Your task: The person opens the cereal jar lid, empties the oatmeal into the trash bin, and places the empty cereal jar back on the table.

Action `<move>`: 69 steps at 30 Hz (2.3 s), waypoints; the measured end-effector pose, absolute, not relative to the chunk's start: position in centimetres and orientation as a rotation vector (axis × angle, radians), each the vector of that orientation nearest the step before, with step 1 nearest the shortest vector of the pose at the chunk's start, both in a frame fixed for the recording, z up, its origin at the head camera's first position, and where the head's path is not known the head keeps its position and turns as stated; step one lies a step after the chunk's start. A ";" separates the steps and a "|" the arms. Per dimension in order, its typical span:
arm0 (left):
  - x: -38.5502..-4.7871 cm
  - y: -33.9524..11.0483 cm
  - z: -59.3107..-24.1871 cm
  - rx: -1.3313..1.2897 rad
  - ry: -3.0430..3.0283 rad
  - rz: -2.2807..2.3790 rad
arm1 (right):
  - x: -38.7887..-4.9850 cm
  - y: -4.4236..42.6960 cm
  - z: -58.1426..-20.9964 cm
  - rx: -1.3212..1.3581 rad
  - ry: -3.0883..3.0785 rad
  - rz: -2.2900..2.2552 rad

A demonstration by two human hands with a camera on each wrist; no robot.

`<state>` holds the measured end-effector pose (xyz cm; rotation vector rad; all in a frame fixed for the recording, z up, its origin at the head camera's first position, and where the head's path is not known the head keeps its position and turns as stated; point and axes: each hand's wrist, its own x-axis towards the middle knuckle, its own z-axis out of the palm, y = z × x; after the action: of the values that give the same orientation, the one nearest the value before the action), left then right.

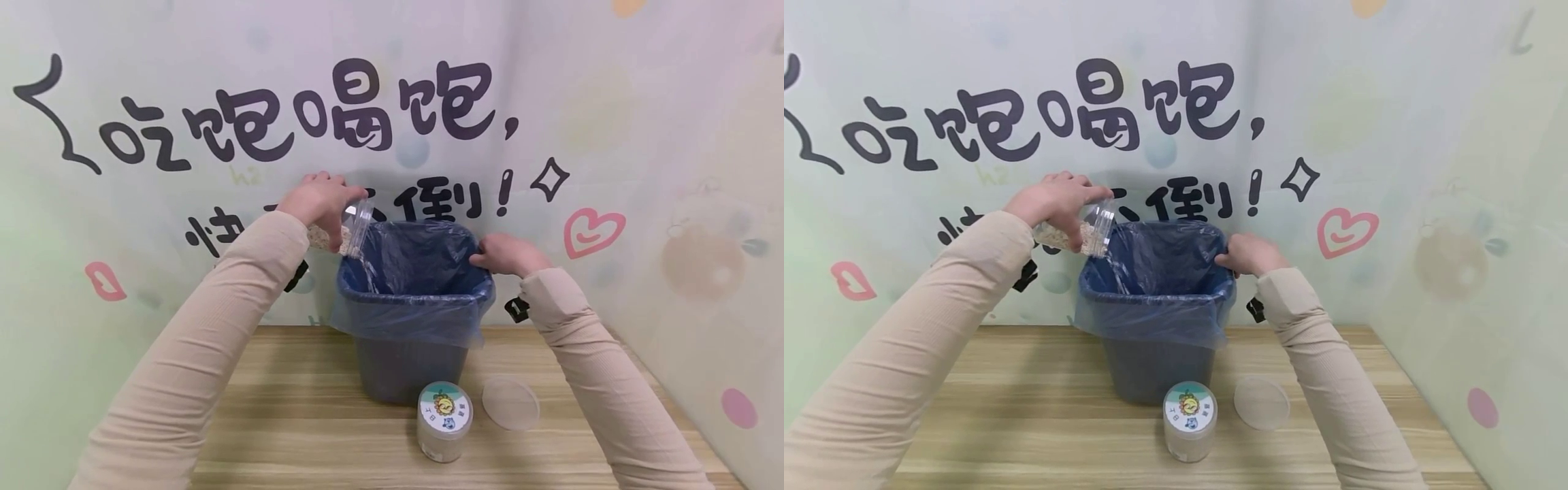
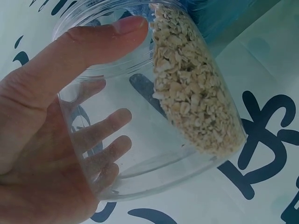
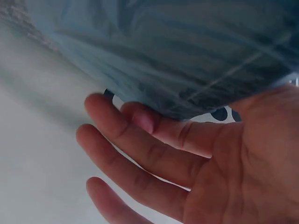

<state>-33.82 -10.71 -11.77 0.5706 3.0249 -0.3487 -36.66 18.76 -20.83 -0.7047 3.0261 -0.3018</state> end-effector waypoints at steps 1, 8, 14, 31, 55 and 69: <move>-33.8 -10.7 -11.8 0.568 3.024 -0.341 | -36.6 18.8 -20.9 -0.713 3.028 -0.315; -34.2 -10.8 -12.2 0.579 3.037 -0.324 | -36.5 18.9 -21.2 -0.740 3.028 -0.379; -33.9 -10.7 -11.9 0.557 3.017 -0.317 | -36.6 18.9 -21.3 -0.731 3.024 -0.414; -34.4 -12.0 -11.8 0.583 3.010 -0.245 | -36.8 18.9 -21.2 -0.682 2.977 -0.501; -34.3 -11.3 -11.7 0.580 3.008 -0.308 | -36.6 19.0 -21.2 -0.596 2.952 -0.538; -33.9 -10.5 -11.8 0.575 3.011 -0.401 | -36.7 19.1 -21.3 -0.627 2.955 -0.539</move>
<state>-33.92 -10.47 -11.75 0.5747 3.0112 -0.4013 -36.75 19.05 -21.34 -0.6271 2.9549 -0.5392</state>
